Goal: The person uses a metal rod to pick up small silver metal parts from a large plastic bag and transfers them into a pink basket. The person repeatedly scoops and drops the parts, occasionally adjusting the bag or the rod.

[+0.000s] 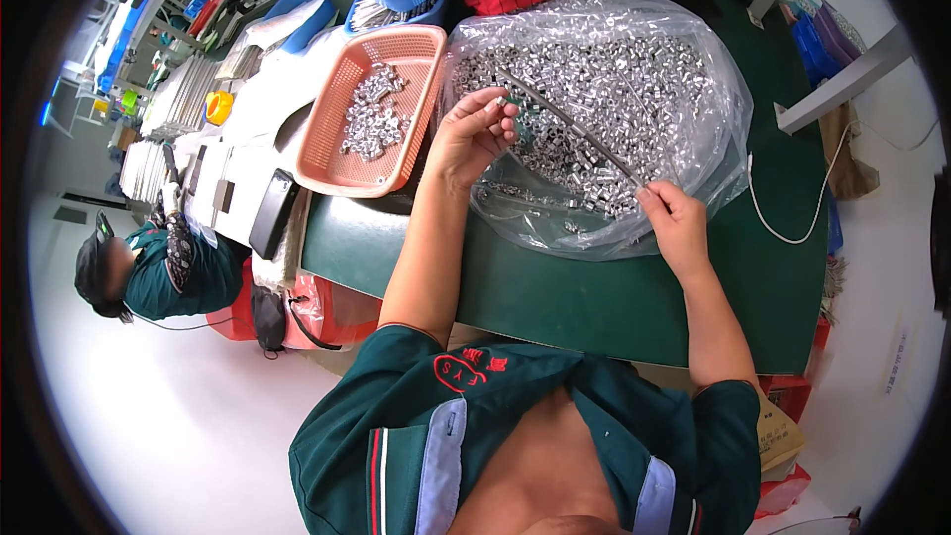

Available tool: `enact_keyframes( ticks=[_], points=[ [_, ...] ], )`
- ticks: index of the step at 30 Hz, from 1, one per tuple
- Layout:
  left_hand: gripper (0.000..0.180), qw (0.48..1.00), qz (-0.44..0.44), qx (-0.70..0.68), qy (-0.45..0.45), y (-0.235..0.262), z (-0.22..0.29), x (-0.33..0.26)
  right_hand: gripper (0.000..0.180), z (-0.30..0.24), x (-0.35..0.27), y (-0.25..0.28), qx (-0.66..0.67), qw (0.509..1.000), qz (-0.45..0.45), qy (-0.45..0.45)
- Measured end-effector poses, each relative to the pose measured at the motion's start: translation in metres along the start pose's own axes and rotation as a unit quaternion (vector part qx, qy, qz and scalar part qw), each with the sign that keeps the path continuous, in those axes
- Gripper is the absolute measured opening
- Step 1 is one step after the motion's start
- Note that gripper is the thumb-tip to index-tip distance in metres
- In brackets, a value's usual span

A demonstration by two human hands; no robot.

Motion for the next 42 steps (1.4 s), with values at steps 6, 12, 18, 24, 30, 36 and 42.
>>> enact_keyframes(
  ticks=[6, 12, 18, 24, 30, 36, 42],
  points=[
    [0.029, 0.997, -0.035, -0.068, -0.002, 0.005, 0.002, 0.001, 0.014, -0.001, 0.001, 0.002, -0.001, 1.000, 0.002, 0.005],
    [0.028, 0.995, -0.076, -0.061, -0.038, 0.011, 0.004, 0.002, 0.013, -0.005, 0.004, 0.010, -0.044, 0.998, -0.005, 0.036],
    [0.022, 0.994, -0.079, -0.037, -0.061, 0.010, 0.005, 0.003, 0.013, -0.011, 0.003, 0.012, -0.061, 0.995, 0.004, 0.078],
    [0.018, 0.994, -0.054, 0.032, -0.085, 0.007, 0.003, 0.004, 0.011, -0.016, -0.002, 0.001, -0.110, 0.987, 0.001, 0.113],
    [0.016, 0.996, -0.012, 0.002, -0.083, 0.002, 0.006, 0.002, 0.012, -0.016, -0.001, 0.011, -0.034, 0.993, 0.045, 0.108],
    [0.015, 0.995, -0.003, 0.052, -0.086, 0.004, 0.008, 0.002, 0.013, -0.016, 0.001, 0.009, -0.090, 0.990, 0.007, 0.110],
    [0.015, 0.996, 0.016, 0.050, -0.073, 0.003, 0.008, 0.001, 0.013, -0.013, 0.003, 0.017, -0.079, 0.994, 0.032, 0.075]
  ],
)
Point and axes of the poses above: each hand's wrist, its own x-axis towards the middle knuckle, its own y-axis out of the back of the hand, z = x × y, the point moved 2 cm from there along x, towards the middle knuckle, and after that the axes turned 5 degrees about y, right-handed, at the moved point
